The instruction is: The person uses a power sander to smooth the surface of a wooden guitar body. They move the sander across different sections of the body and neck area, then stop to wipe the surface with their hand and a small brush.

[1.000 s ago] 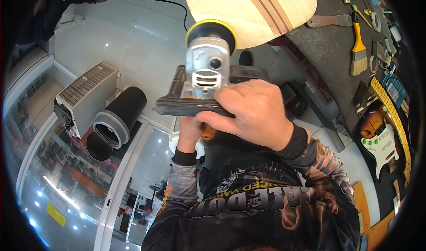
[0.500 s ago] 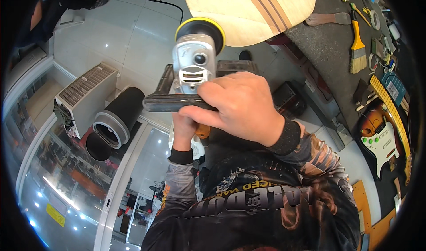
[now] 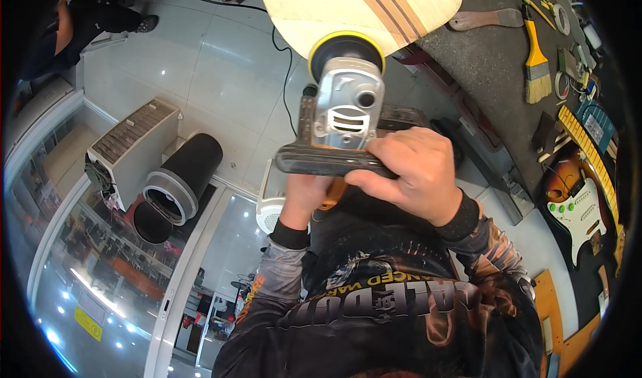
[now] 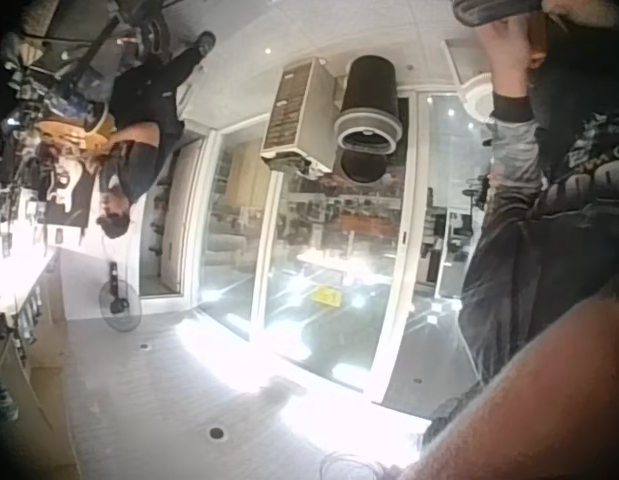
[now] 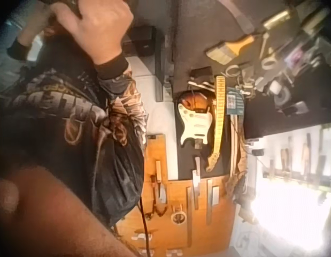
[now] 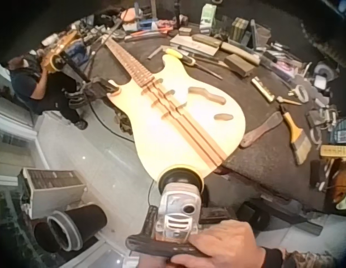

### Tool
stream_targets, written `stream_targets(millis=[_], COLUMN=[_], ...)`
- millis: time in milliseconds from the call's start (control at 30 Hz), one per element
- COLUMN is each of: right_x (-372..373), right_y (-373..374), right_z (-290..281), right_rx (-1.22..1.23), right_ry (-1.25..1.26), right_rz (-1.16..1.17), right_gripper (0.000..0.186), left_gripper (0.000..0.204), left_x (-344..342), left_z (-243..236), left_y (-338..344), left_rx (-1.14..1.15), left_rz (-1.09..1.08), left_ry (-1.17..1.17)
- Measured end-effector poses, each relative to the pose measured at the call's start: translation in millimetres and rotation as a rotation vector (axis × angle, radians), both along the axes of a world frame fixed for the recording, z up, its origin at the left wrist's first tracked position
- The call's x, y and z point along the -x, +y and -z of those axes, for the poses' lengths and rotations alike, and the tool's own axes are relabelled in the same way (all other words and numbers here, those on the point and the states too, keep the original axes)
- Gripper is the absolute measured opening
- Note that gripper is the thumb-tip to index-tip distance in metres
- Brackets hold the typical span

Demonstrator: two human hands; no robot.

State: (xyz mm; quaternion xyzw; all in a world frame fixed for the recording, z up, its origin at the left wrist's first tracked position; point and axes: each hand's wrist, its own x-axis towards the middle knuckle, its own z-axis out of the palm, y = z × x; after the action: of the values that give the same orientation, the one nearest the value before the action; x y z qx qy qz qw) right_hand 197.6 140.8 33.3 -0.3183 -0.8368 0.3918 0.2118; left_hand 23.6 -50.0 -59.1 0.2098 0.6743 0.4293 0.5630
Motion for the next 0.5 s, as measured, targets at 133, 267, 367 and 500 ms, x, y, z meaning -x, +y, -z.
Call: stream_targets(millis=[133, 267, 367, 500], right_x=[-15, -7, 19, 61], right_y=[-1, -2, -7, -12], right_z=[-2, -3, -3, -1], right_rx=[0.020, 0.033, -0.023, -0.043], right_ry=[-0.044, -0.054, -0.004, -0.018], right_rz=[-0.004, -0.032, 0.032, 0.004], right_gripper=[0.042, 0.041, 0.041, 0.051], left_gripper=[0.033, 0.056, 0.058, 0.076], left_x=[-13, -3, 9, 37], left_z=[-7, -3, 3, 19], left_y=[11, 2, -1, -29], left_rx=[-0.004, 0.025, 0.000, -0.049], left_rz=[-0.034, -0.058, -0.105, -0.082], left_ry=[-0.039, -0.124, -0.198, -0.001])
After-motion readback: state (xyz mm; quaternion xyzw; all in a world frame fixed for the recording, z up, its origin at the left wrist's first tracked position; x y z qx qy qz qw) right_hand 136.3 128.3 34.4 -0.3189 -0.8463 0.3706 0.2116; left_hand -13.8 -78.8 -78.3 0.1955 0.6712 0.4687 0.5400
